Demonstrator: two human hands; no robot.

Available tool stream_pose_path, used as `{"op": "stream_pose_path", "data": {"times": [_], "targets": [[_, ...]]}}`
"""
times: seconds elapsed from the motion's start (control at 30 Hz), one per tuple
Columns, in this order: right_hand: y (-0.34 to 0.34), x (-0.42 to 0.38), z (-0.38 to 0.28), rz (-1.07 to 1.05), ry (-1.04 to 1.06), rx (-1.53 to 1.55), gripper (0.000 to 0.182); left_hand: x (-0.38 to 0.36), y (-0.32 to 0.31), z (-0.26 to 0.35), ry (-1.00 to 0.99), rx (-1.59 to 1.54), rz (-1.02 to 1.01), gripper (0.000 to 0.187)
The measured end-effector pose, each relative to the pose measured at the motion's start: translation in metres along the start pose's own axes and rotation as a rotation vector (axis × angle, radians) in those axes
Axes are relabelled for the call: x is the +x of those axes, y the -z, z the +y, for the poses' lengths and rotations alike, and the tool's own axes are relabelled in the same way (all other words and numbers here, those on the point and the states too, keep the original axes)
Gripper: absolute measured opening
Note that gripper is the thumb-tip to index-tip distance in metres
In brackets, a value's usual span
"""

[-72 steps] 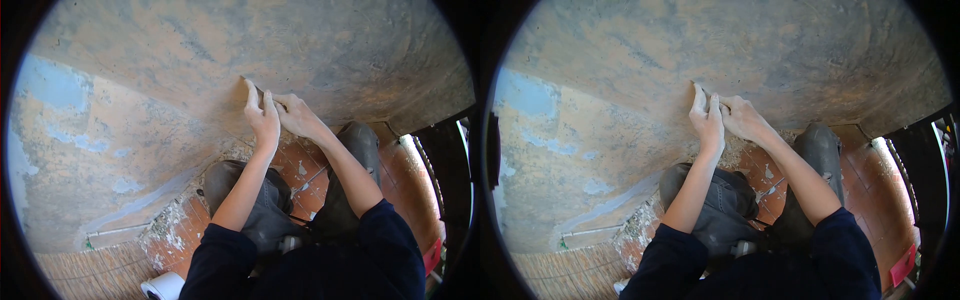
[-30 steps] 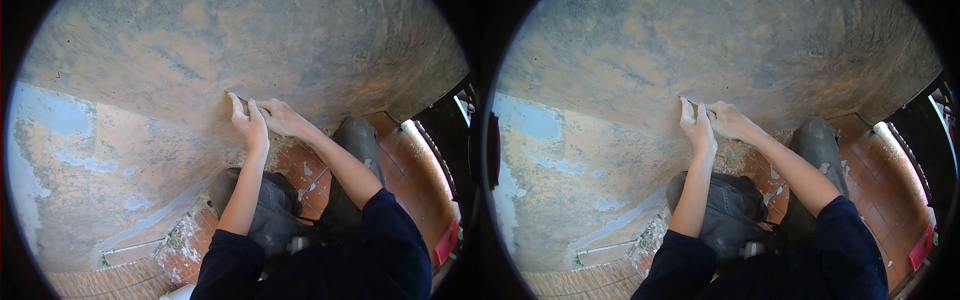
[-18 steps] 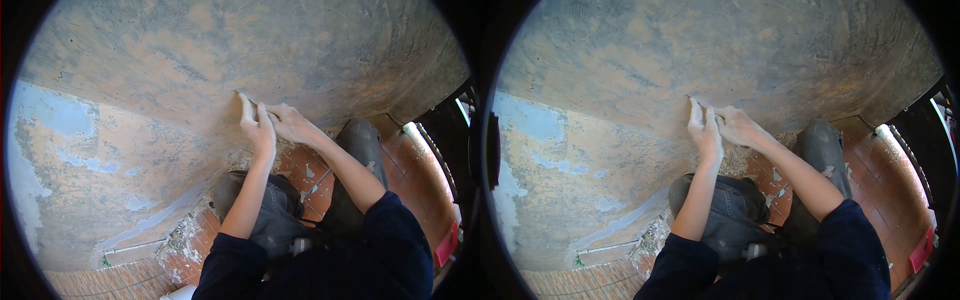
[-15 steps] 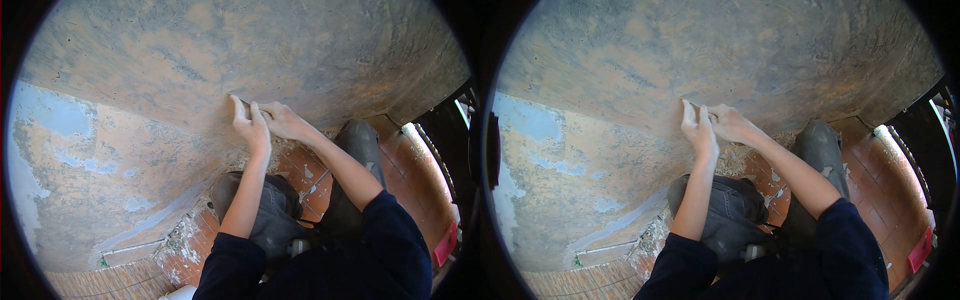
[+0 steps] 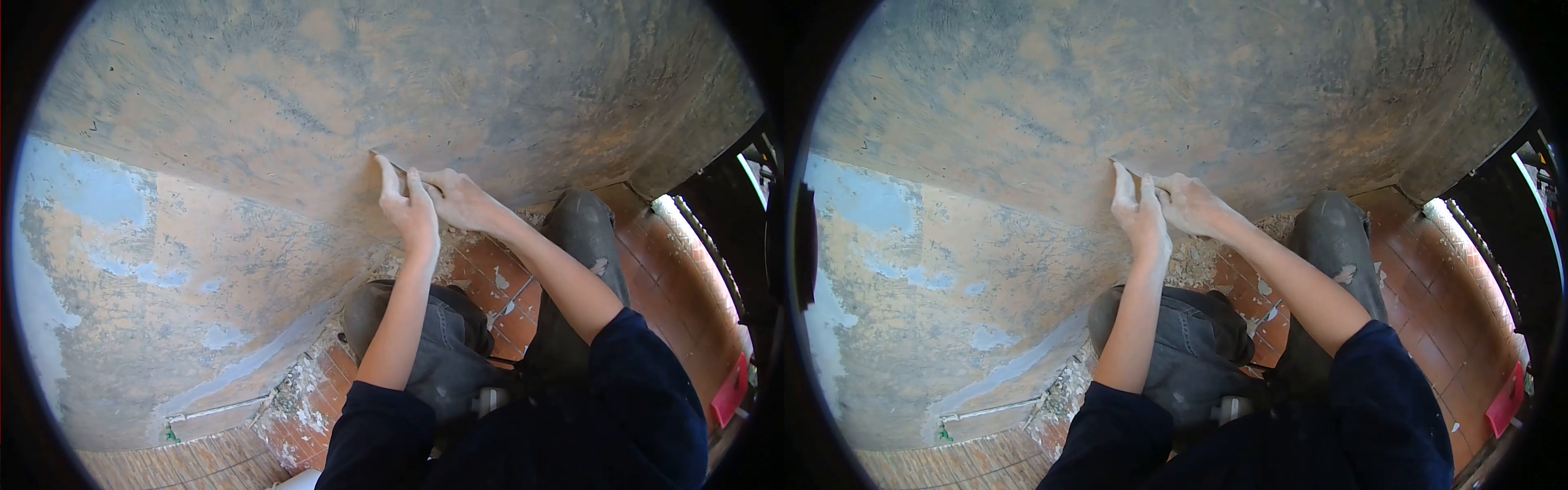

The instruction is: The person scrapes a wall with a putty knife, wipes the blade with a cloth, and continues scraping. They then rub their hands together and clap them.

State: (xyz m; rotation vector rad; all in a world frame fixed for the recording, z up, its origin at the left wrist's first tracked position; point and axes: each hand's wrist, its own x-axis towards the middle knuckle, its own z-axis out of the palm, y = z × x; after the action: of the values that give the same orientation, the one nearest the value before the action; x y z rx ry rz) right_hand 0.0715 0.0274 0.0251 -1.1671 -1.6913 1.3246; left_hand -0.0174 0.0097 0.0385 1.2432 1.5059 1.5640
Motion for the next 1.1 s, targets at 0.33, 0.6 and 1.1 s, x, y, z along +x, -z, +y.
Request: {"op": "stream_pose_path", "data": {"times": [0.33,0.6,1.1], "targets": [[0.005,-0.005,-0.019,-0.107,-0.051,0.009,0.029,0.005,0.006,-0.004,0.024,0.031,0.035,0.052],[-0.001,0.005,-0.001,-0.091,-0.010,-0.038,0.031,0.007,0.003,-0.016,-0.078,0.049,0.080,0.054],[0.009,-0.004,0.000,-0.013,0.047,-0.073,0.031,-0.005,-0.007,0.003,0.077,0.012,-0.067,0.058]]}}
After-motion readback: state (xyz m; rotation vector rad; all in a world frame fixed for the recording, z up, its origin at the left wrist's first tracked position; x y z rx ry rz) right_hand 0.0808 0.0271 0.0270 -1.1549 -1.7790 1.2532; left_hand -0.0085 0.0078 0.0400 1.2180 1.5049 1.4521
